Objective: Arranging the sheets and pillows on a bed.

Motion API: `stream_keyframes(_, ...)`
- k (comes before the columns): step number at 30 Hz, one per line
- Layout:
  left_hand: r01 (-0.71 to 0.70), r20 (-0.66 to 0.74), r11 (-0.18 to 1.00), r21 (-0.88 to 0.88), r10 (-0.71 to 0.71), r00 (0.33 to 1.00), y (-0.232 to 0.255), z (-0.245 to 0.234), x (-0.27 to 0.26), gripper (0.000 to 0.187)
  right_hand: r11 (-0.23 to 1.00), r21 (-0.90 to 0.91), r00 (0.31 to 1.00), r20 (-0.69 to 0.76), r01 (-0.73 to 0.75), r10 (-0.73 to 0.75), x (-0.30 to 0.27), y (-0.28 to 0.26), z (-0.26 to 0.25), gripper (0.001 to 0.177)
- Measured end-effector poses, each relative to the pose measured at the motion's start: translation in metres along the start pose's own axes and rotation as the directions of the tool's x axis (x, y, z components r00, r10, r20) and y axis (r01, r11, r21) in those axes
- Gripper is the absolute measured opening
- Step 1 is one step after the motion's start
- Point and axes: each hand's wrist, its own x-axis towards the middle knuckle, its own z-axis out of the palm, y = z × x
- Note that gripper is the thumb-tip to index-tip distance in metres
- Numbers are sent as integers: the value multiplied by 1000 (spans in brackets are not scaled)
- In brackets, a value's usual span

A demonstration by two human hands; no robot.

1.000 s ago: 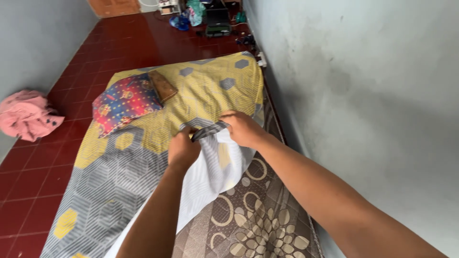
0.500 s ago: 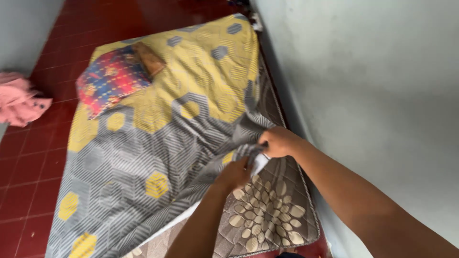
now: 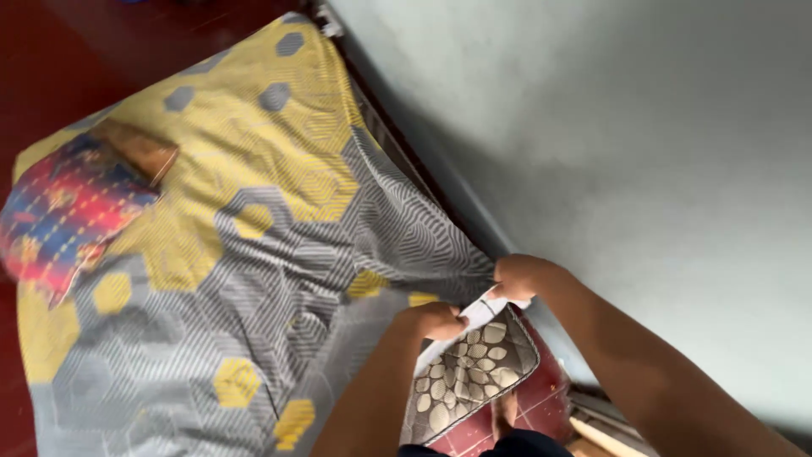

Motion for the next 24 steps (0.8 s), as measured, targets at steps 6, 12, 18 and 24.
stream_keyframes(6,-119,3,982,-145,121,993,21,-33,-47,57,788,597,977,-37,-148,212,-9,-14,17,42)
stream_keyframes(12,-319,-605,886,-336,56,794,-50,-14,-10,62,194,953,752,-304,235,585,42,-40,86,20)
stream_keyframes(18,-469,-663,797,-380,120,739,-46,-22,-62,82,159,866,671,-472,473,572,17,-82,70,31)
stream_keyframes(24,-620,-698,734,-278,290,655,-17,-3,-35,82,162,872,689,-468,462,553,-21,-94,58,50)
